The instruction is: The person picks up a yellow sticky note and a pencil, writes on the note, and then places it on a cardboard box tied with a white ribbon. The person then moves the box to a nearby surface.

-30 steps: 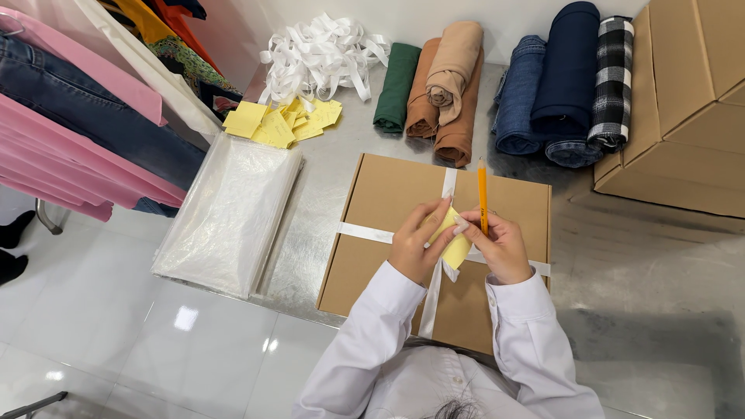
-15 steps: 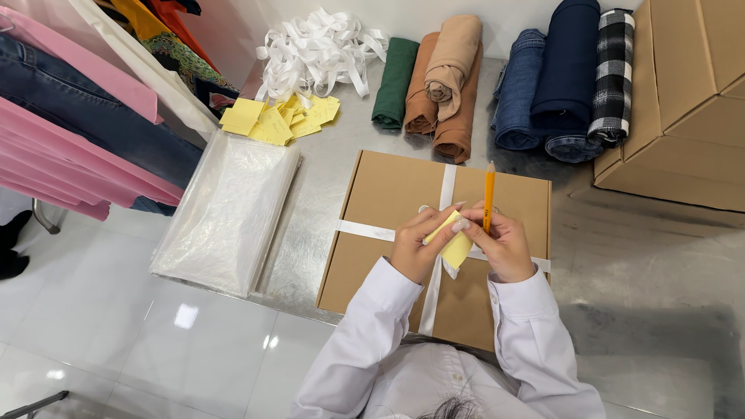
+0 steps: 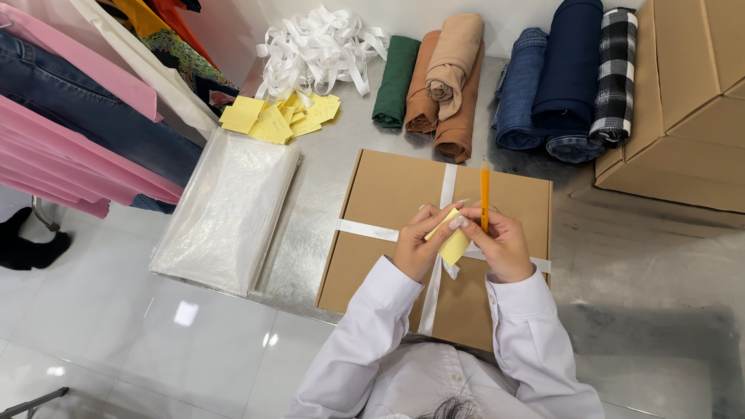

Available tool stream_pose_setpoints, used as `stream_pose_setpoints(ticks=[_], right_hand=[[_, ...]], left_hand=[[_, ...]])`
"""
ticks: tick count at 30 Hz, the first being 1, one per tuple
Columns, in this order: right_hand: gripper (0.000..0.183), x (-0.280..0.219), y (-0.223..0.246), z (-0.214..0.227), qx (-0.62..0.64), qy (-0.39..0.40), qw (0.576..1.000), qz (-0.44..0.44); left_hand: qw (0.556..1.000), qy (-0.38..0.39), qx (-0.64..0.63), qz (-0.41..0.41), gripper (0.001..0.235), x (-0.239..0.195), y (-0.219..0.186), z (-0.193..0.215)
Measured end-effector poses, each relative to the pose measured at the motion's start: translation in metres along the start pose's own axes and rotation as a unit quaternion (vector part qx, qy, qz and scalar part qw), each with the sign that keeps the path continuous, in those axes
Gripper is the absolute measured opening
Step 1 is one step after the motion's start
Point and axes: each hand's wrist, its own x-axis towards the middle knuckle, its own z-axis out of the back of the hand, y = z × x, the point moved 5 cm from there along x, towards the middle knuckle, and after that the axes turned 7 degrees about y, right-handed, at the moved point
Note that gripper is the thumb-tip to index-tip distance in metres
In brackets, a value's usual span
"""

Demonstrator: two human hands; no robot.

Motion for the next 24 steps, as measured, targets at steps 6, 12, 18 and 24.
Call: stream_pose_setpoints(ticks=[6, 12, 18, 24], right_hand=[[0.016, 0.000, -0.028, 0.008, 0.019, -0.008, 1.000, 0.002], [0.018, 0.000, -0.021, 0.003, 0.004, 0.000, 1.000, 0.010], [0.012, 0.002, -0.002, -0.002, -0.027, -0.001, 0.998, 0.063], [0.013, 0.000, -0.010, 0.000, 0.001, -0.002, 0.999, 0.045]], left_hand=[[1.000, -0.003, 0.026, 0.003, 0.033, 0.001, -0.016, 0.000], [0.990, 0.015, 0.122, -0.063, 0.032, 0.005, -0.027, 0.010], [0.985, 0.033, 0.152, -0.076, 0.029, 0.005, -0.002, 0.007], [0.983, 0.051, 0.156, -0.084, 0.026, 0.005, 0.001, 0.009]])
